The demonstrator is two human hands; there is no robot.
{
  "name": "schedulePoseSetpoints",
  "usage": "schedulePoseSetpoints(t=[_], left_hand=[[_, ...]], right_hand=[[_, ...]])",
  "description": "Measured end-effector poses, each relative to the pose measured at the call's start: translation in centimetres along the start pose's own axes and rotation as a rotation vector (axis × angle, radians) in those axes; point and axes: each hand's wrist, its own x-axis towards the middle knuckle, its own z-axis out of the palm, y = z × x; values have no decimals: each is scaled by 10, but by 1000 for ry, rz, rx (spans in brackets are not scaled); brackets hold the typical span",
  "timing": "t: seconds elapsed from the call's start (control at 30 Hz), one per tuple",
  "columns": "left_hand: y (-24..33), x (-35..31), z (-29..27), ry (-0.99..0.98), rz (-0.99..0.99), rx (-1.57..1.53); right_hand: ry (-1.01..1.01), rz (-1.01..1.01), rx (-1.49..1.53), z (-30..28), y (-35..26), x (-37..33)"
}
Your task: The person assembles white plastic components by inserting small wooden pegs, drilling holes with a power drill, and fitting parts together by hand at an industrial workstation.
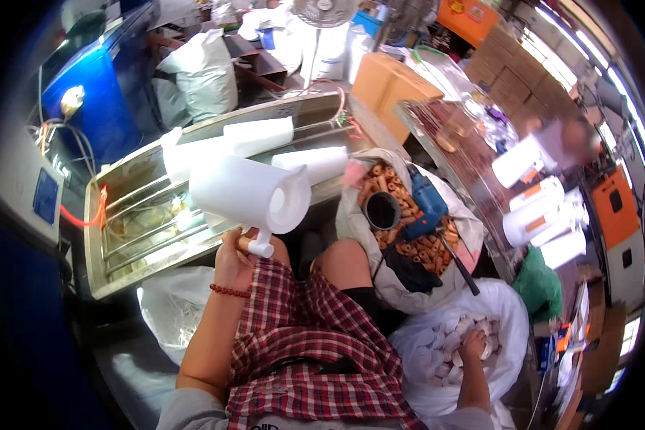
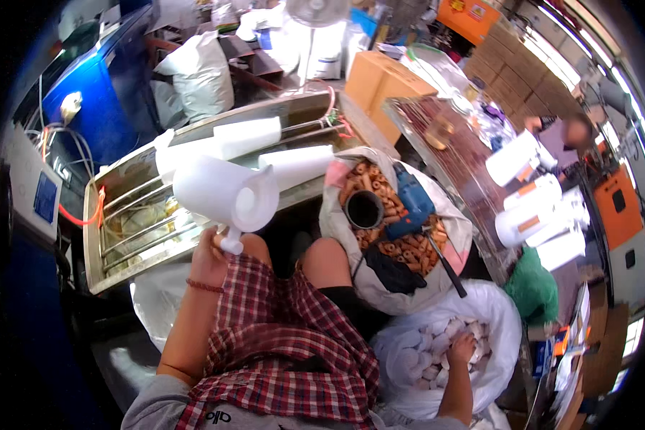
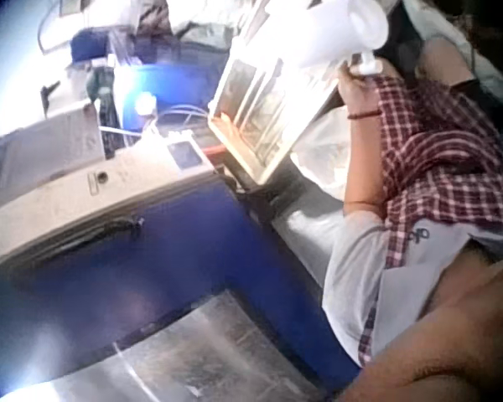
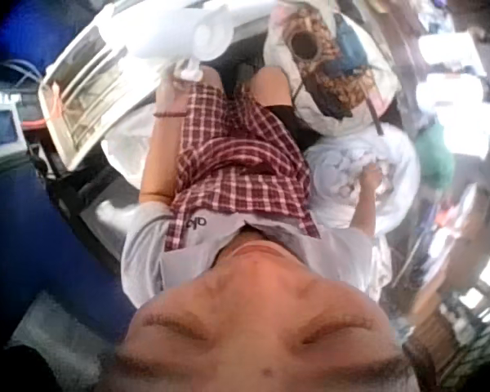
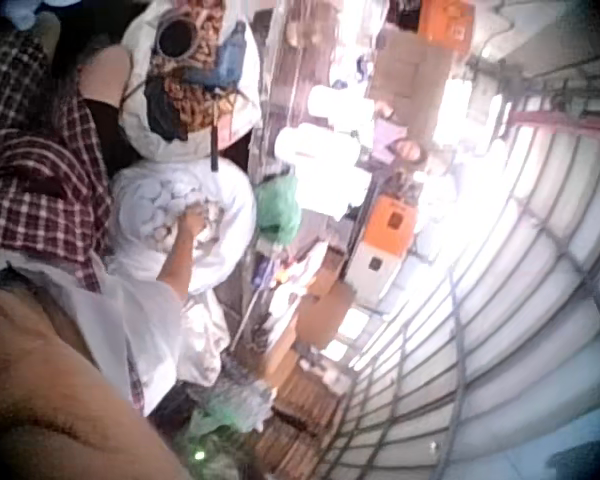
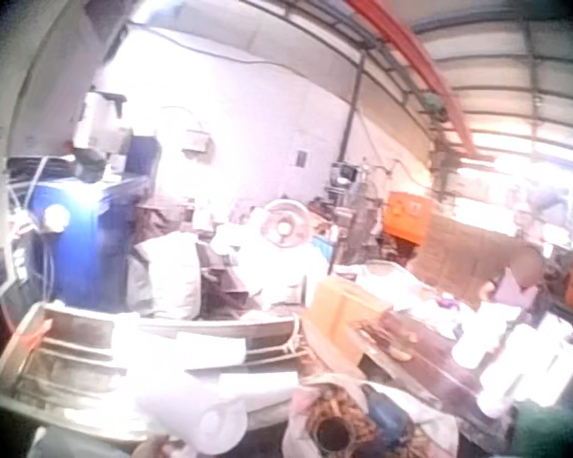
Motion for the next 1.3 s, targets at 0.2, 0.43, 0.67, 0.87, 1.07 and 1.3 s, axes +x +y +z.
schedulePoseSetpoints(t=[0.2, 0.43, 0.67, 0.87, 1.07, 1.3], left_hand=[[5, -10, 6, -5, 28, -36], [-16, -10, -10, -151, -105, -157], [11, -50, 3, -19, -45, -126], [24, -48, -8, 28, 83, -137], [22, -44, -17, -6, 144, -77], [27, -51, -13, 7, 168, -82]], right_hand=[[-42, -423, 520, -198, -87, -56], [397, -1100, 1238, -365, -301, -64], [605, -1560, 1177, -427, -409, -88], [636, -1402, 796, -438, -406, -99], [632, -1374, 658, -443, -400, -99], [844, -1493, 562, -443, -404, -95]])
